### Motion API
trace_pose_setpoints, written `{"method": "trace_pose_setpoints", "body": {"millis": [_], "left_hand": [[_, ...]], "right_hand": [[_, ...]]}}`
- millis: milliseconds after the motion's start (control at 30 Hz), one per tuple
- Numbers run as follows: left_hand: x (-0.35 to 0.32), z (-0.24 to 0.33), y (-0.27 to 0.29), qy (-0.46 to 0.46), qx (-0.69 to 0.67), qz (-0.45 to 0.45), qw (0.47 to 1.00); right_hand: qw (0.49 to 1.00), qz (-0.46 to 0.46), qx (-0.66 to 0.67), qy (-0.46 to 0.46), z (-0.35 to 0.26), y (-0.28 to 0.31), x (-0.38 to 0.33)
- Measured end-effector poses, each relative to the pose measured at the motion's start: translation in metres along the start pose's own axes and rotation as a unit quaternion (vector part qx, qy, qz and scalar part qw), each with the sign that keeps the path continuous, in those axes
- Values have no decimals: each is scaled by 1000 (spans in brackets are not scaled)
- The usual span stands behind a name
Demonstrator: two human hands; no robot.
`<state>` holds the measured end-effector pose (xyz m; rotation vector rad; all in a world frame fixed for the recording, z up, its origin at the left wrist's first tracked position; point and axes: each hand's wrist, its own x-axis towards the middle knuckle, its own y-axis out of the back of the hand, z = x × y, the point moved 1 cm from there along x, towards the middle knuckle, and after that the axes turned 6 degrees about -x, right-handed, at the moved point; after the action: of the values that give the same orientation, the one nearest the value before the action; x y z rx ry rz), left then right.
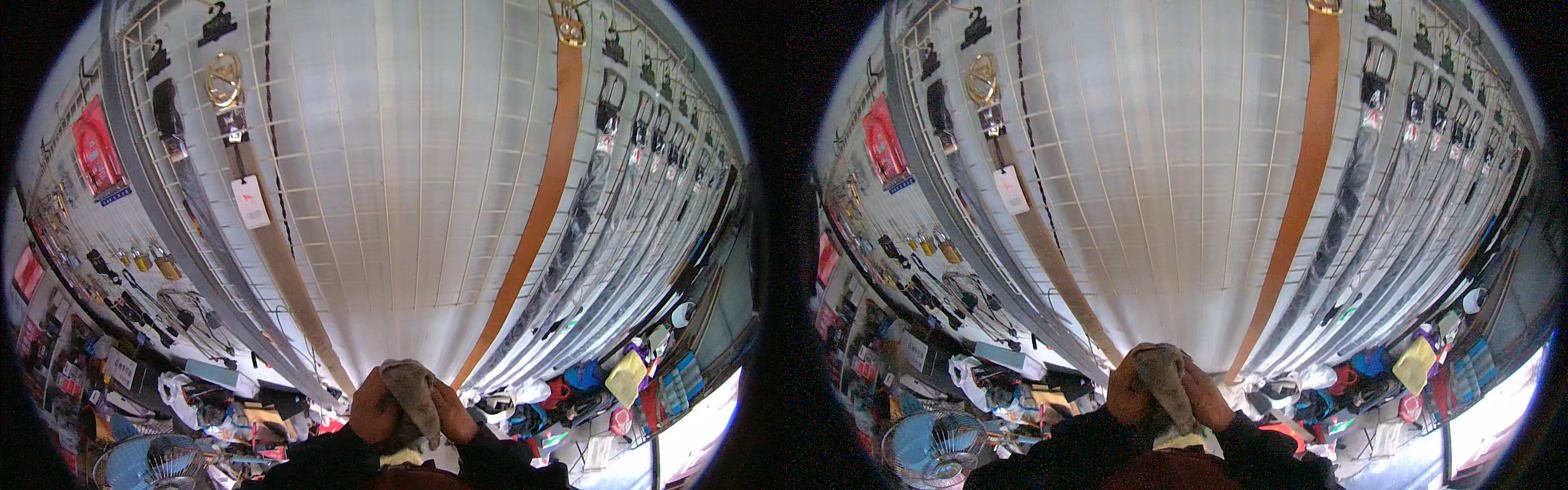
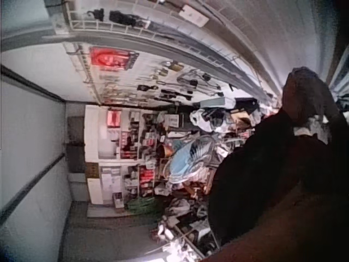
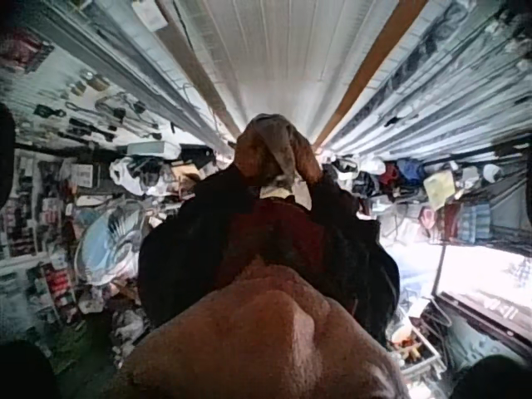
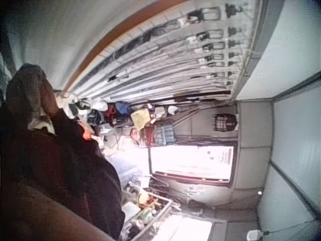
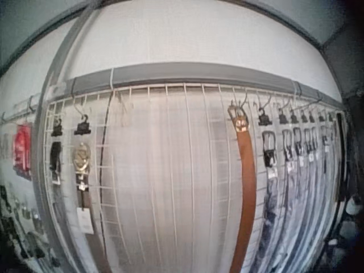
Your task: The person wipes a white wire display grid with a cloth, moving methodically across the surface. They briefly adjust a hanging item before resuming wiping. The person continues to clean different sections of the grid throughout the clip.
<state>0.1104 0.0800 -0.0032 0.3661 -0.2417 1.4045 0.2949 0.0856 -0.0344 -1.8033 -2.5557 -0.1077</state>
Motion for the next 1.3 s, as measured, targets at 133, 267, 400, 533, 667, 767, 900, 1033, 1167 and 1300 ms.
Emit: {"method": "trace_pose_setpoints", "body": {"millis": [133,267,400,533,667,767,900,1033,1167,1300], "left_hand": [[-14,-20,-9,62,-94,86,990],[-16,-46,-11,156,-419,-33,894],[-24,-37,-6,144,-379,-42,913],[-21,-8,-4,158,-476,-11,865],[11,13,7,26,-575,-116,810],[40,21,32,-6,-68,-6,998],[90,30,54,-42,-233,-7,972],[156,25,47,-33,-354,-36,934],[200,13,29,-14,-473,-66,878],[232,4,8,-8,-564,-95,820]], "right_hand": [[1000,3,8,24,-29,-2,2],[970,-54,-236,26,-69,-6,10],[855,-218,-461,89,-98,-21,15],[889,-155,-383,198,-91,-22,17],[931,155,-281,177,-58,25,40],[965,212,-98,120,-39,56,73],[907,278,-212,235,-49,72,108],[922,251,-191,223,-66,70,134],[915,241,-244,211,-69,65,148],[849,265,-363,277,-65,67,150]]}}
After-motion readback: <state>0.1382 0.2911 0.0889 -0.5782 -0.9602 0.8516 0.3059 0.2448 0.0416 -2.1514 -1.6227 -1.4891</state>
